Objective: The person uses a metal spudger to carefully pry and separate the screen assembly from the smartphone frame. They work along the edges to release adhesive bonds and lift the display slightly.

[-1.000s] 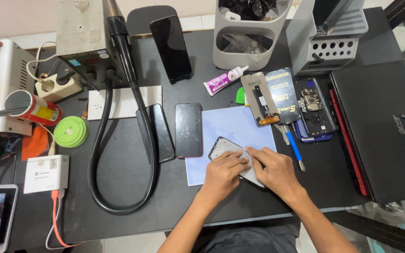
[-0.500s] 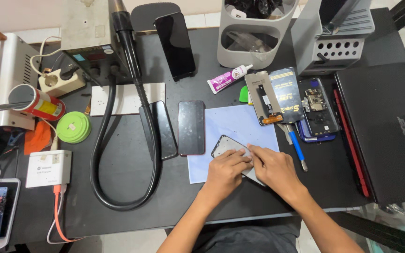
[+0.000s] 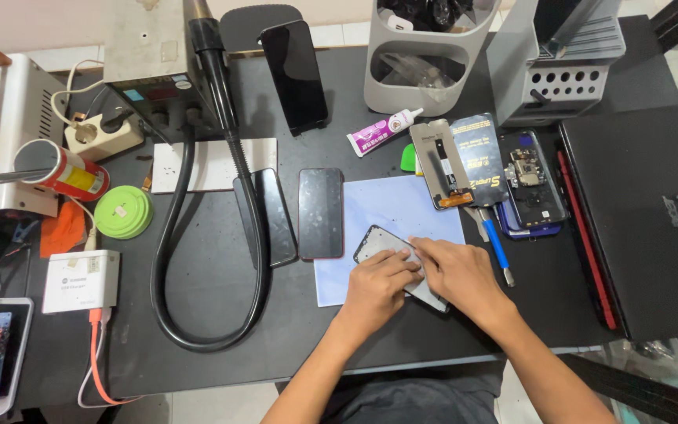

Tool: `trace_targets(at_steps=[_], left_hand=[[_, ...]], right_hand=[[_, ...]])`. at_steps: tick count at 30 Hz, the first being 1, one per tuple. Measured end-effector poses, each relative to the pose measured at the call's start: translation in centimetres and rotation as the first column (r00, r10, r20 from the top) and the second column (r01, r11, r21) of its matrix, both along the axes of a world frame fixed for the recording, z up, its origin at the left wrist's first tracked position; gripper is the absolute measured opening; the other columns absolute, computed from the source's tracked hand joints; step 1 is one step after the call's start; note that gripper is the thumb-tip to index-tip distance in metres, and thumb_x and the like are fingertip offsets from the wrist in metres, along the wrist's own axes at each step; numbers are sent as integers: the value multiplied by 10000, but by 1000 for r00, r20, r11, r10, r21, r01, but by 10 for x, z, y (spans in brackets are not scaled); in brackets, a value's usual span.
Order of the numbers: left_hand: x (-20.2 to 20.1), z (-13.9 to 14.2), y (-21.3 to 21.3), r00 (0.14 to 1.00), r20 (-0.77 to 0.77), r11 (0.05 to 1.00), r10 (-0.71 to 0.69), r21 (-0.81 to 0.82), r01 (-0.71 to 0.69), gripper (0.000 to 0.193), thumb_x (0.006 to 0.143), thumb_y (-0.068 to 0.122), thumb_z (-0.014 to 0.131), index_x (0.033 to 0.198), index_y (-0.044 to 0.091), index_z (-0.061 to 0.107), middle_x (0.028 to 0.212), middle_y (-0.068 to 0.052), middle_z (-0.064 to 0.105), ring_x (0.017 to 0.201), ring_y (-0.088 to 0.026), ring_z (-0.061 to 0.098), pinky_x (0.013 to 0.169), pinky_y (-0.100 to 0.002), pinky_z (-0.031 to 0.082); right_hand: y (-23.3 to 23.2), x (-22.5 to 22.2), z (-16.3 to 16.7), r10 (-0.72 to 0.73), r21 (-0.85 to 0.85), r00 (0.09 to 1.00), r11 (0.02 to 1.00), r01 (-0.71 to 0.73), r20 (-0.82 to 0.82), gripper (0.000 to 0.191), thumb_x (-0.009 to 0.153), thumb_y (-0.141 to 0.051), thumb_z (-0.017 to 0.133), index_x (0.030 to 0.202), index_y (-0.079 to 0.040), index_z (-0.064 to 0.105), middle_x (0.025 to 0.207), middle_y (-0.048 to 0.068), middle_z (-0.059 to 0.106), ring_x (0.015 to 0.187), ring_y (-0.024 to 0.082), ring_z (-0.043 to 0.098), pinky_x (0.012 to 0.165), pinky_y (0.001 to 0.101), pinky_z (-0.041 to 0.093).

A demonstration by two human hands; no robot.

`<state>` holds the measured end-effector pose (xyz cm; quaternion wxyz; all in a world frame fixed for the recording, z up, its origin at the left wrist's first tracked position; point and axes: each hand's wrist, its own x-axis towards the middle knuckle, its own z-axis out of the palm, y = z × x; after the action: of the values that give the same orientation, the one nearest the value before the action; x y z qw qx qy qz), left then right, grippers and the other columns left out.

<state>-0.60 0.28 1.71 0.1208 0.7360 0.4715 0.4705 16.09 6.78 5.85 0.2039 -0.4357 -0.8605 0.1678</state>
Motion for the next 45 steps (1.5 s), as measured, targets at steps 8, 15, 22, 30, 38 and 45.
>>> trace_targets(at_steps=[8, 15, 22, 30, 38, 45], left_hand=[[0, 0, 1, 1000, -7, 1000, 23, 6, -22, 297, 627, -91, 697, 866, 78, 748, 999, -43, 751, 1096, -286, 719, 941, -393, 586], [-2, 0, 0, 1000, -4, 1000, -10, 9, 10, 316, 630, -85, 696, 899, 73, 746, 1033, -47, 753, 1114, -277, 716, 975, -402, 575], [-2, 0, 0, 1000, -21, 1000, -19, -5, 19, 330, 607, -79, 696, 898, 70, 741, 1027, -47, 750, 1124, -290, 712, 963, -396, 575], [-1, 0, 0, 1000, -13, 1000, -1, -6, 1, 320, 627, -78, 695, 902, 79, 744, 1024, -34, 744, 1125, -281, 711, 941, -384, 577], [-1, -2, 0, 1000, -13, 1000, -15, -5, 15, 327, 636, -74, 700, 920, 78, 753, 1042, -41, 752, 1123, -281, 707, 940, -388, 576], [-1, -3, 0, 1000, -25, 1000, -5, 9, 5, 336, 629, -75, 698, 920, 84, 755, 1031, -41, 746, 1141, -272, 708, 990, -402, 568]], right_hand=[[19, -16, -4, -12, -166, 998, 986, 3, -54, 251, 919, -184, 664, 1145, -137, 761, 907, 115, 771, 794, 305, 751, 687, 383, 577], [10, 0, 2, -40, -222, 994, 975, 17, -102, 296, 895, -188, 666, 1172, -125, 750, 1016, 129, 767, 774, 313, 744, 682, 382, 580], [15, -6, -3, 17, -127, 996, 991, -28, -92, 271, 898, -164, 668, 1148, -141, 771, 971, 119, 771, 811, 311, 744, 702, 387, 578], [20, -12, 2, 2, -165, 1000, 986, 4, 31, 288, 895, -163, 673, 1163, -164, 779, 927, 125, 759, 797, 330, 723, 703, 414, 560], [15, -7, 3, 6, -88, 999, 996, -9, -39, 279, 889, -184, 677, 1149, -184, 778, 908, 87, 759, 775, 311, 722, 665, 389, 559], [15, -12, 6, 29, -35, 996, 999, -26, 80, 337, 898, -176, 655, 1217, -212, 756, 753, 82, 663, 670, 317, 671, 595, 435, 521]])
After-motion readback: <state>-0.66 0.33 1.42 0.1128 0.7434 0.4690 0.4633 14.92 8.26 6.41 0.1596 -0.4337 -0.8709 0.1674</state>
